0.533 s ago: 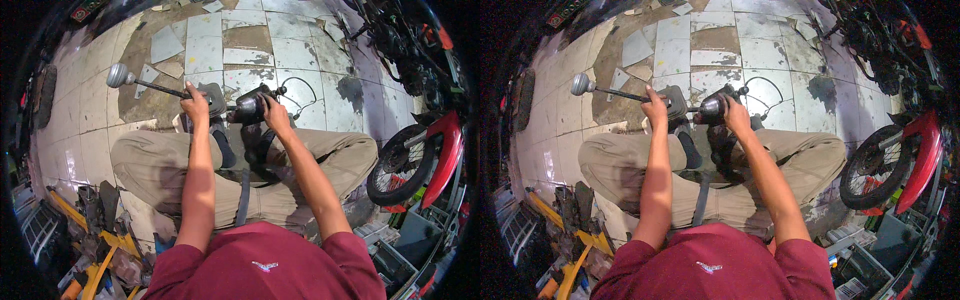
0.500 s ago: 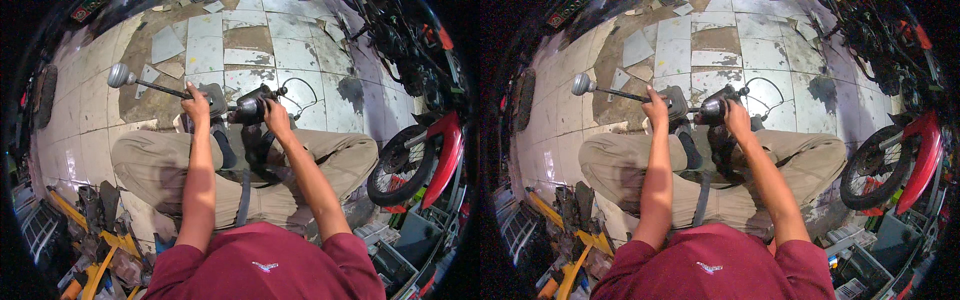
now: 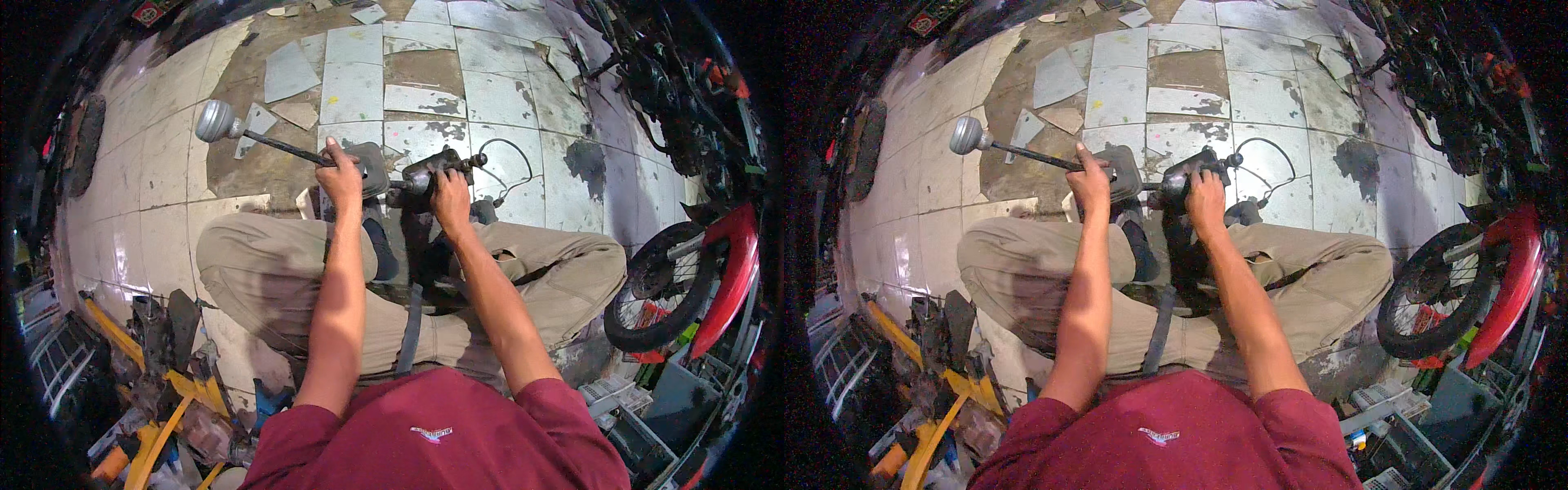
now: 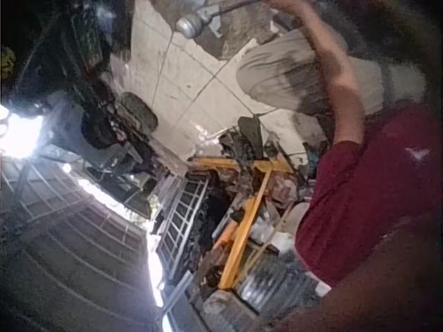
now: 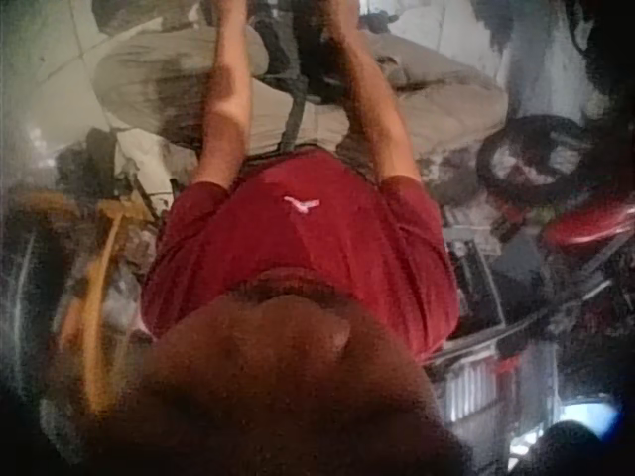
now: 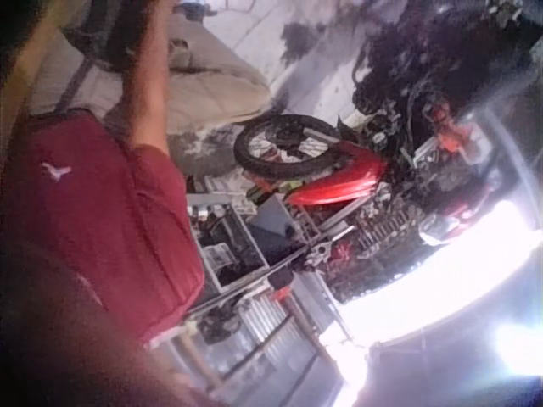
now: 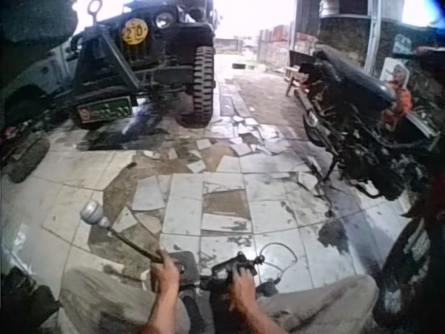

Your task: The person sits on the floor and uses a hammer to repeatedly strike a mechanical component held in their lap. They adjust the position of the part and the hammer between strikes, focusing on a specific area of the assembly.

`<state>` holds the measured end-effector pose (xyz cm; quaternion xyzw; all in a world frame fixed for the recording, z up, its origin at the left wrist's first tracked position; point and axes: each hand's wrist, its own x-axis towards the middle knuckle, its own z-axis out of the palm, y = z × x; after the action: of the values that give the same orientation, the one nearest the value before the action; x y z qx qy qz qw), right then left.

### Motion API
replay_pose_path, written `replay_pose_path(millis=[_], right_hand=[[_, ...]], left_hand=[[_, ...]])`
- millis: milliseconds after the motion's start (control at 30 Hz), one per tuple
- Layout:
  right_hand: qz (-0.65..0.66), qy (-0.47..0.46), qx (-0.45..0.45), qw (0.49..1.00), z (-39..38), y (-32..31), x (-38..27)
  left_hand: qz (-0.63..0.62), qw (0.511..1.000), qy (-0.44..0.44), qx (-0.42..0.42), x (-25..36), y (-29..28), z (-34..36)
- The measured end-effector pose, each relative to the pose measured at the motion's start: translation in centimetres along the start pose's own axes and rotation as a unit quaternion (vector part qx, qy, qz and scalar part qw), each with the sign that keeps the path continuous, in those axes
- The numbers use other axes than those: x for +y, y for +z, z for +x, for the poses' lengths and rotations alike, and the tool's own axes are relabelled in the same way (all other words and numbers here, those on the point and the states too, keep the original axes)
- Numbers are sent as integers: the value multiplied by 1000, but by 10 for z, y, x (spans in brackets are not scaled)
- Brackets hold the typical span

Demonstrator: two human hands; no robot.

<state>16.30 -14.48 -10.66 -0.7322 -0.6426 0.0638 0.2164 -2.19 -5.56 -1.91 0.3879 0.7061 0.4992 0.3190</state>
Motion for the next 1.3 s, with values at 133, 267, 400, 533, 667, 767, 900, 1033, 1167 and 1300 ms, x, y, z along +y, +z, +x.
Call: replay_pose_path(millis=[133, 267, 400, 533, 667, 767, 900, 1033, 1167, 1300], right_hand=[[-5, -5, 41, 999, 10, 10, -3], [10, 25, -8, 1000, -5, 0, -7], [12, 10, 22, 1000, 11, 4, -5], [22, 51, -15, 998, -8, -5, -8], [26, 35, 20, 999, 11, 7, 2], [38, 61, 4, 997, -5, 2, -5], [50, 56, 1, 997, -12, -5, -7], [36, 36, 43, 998, -4, 6, 2], [39, 71, -3, 997, -12, 2, -4], [13, 72, -15, 997, 13, 14, 6]], left_hand=[[9, 1000, 1, -9, -4, -3, 3], [10, 1000, -28, -10, 0, -3, 3], [-8, 1000, 4, -18, -9, 0, 5], [25, 999, -35, -3, -11, -2, 6], [-7, 999, -28, -26, -4, 1, 4], [3, 1000, -1, -10, -10, -3, 3], [1, 1000, 9, -5, -3, -1, 0], [-12, 1000, -24, 2, -5, 0, -2], [1, 1000, -7, -8, -6, -3, 3], [11, 999, 20, -26, -4, -3, -1]])
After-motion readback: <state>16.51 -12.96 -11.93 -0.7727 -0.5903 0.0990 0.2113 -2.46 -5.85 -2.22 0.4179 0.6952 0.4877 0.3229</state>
